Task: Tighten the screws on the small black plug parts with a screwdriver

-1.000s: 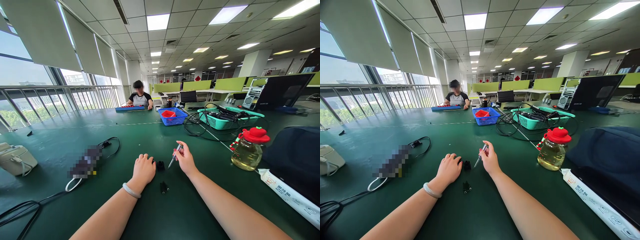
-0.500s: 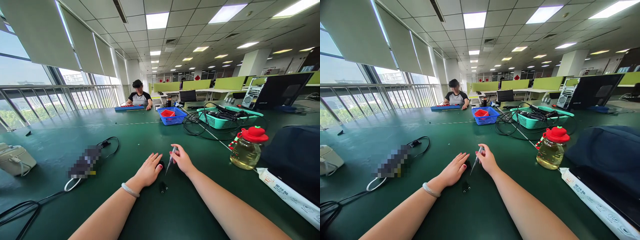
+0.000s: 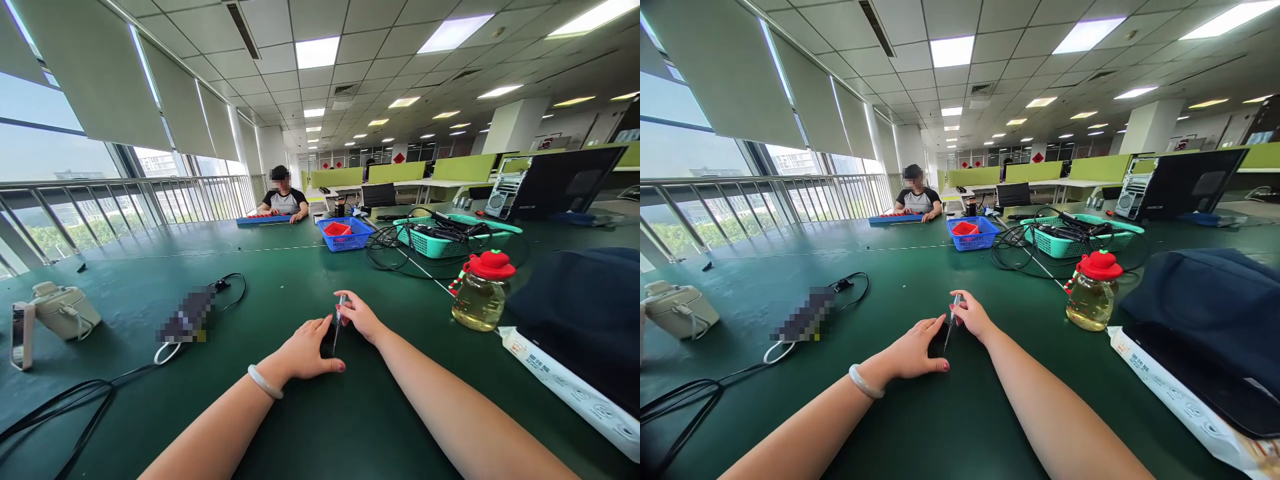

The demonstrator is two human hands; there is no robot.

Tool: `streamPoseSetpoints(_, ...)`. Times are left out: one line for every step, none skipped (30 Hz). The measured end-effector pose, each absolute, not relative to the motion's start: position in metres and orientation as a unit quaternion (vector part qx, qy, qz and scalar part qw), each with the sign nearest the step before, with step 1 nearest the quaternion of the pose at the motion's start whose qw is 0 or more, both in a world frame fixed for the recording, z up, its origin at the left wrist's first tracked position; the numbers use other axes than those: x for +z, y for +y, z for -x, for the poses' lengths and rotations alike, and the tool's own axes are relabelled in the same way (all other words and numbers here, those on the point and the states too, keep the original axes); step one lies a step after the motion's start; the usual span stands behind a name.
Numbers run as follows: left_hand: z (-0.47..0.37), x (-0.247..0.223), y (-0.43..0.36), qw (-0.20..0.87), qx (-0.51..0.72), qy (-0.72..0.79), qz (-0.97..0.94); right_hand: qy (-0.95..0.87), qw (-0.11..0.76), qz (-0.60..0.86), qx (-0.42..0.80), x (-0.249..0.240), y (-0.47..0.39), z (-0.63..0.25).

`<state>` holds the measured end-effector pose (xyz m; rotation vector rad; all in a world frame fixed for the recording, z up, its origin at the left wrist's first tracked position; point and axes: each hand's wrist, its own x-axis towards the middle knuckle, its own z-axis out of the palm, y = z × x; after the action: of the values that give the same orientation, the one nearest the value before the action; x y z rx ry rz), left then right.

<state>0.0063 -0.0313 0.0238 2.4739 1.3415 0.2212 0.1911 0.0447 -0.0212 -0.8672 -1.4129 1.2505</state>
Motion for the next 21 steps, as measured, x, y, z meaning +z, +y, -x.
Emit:
streamPoseSetpoints(-0.005, 0.023, -0.037, 0.161, 0.078, 0.467, -0.866, -0.580, 0.511, 0.357, 0.524, -0.021, 0.044, -0.192)
streamPoseSetpoints(-0.003, 0.022, -0.041, 0.161, 0.084, 0.466, -0.866, -0.574, 0.515, 0.355, 0.529, -0.021, 0.043, -0.192)
streamPoseSetpoints(-0.001, 0.021, -0.046, 0.159, 0.095, 0.468, -0.864, -0.567, 0.519, 0.353, 0.534, -0.020, 0.042, -0.193)
streamPoseSetpoints(0.001, 0.020, -0.049, 0.156, 0.108, 0.471, -0.861, -0.559, 0.523, 0.351, 0.539, -0.020, 0.041, -0.193)
streamPoseSetpoints(0.002, 0.018, -0.052, 0.152, 0.122, 0.474, -0.858, -0.550, 0.529, 0.349, 0.544, -0.019, 0.040, -0.194)
streamPoseSetpoints(0.004, 0.017, -0.054, 0.148, 0.137, 0.475, -0.856, -0.541, 0.534, 0.349, 0.548, -0.018, 0.039, -0.194)
streamPoseSetpoints(0.005, 0.016, -0.055, 0.143, 0.149, 0.474, -0.856, -0.532, 0.539, 0.349, 0.552, -0.018, 0.038, -0.195)
streamPoseSetpoints(0.005, 0.015, -0.056, 0.138, 0.159, 0.472, -0.856, -0.523, 0.544, 0.350, 0.555, -0.017, 0.037, -0.196)
streamPoseSetpoints(0.005, 0.014, -0.057, 0.132, 0.166, 0.471, -0.856, -0.514, 0.548, 0.351, 0.558, -0.016, 0.036, -0.196)
streamPoseSetpoints(0.004, 0.014, -0.059, 0.126, 0.171, 0.471, -0.856, -0.505, 0.552, 0.352, 0.562, -0.015, 0.035, -0.197)
streamPoseSetpoints(0.002, 0.013, -0.060, 0.121, 0.175, 0.473, -0.855, -0.496, 0.555, 0.353, 0.567, -0.014, 0.035, -0.197)
streamPoseSetpoints(-0.001, 0.012, -0.061, 0.115, 0.177, 0.478, -0.853, -0.487, 0.557, 0.353, 0.572, -0.014, 0.035, -0.198)
streamPoseSetpoints(-0.004, 0.011, -0.061, 0.111, 0.179, 0.484, -0.849, -0.481, 0.558, 0.354, 0.577, -0.014, 0.035, -0.198)
streamPoseSetpoints(-0.007, 0.011, -0.062, 0.106, 0.178, 0.493, -0.845, -0.476, 0.559, 0.354, 0.580, -0.014, 0.035, -0.198)
streamPoseSetpoints(-0.011, 0.010, -0.063, 0.101, 0.177, 0.501, -0.841, -0.474, 0.559, 0.354, 0.581, -0.014, 0.035, -0.199)
streamPoseSetpoints(-0.014, 0.009, -0.063, 0.096, 0.174, 0.505, -0.840, -0.474, 0.558, 0.354, 0.582, -0.014, 0.035, -0.199)
streamPoseSetpoints(-0.016, 0.008, -0.063, 0.091, 0.171, 0.508, -0.840, -0.474, 0.558, 0.354, 0.582, -0.015, 0.036, -0.199)
streamPoseSetpoints(-0.018, 0.008, -0.063, 0.088, 0.169, 0.507, -0.841, -0.473, 0.558, 0.354, 0.582, -0.015, 0.036, -0.199)
streamPoseSetpoints(-0.018, 0.008, -0.063, 0.088, 0.169, 0.505, -0.842, -0.472, 0.558, 0.354, 0.583, -0.015, 0.036, -0.200)
streamPoseSetpoints(-0.016, 0.008, -0.064, 0.094, 0.169, 0.502, -0.843, -0.472, 0.558, 0.354, 0.584, -0.015, 0.036, -0.200)
streamPoseSetpoints(-0.013, 0.010, -0.066, 0.105, 0.171, 0.497, -0.844, -0.471, 0.558, 0.354, 0.585, -0.015, 0.035, -0.200)
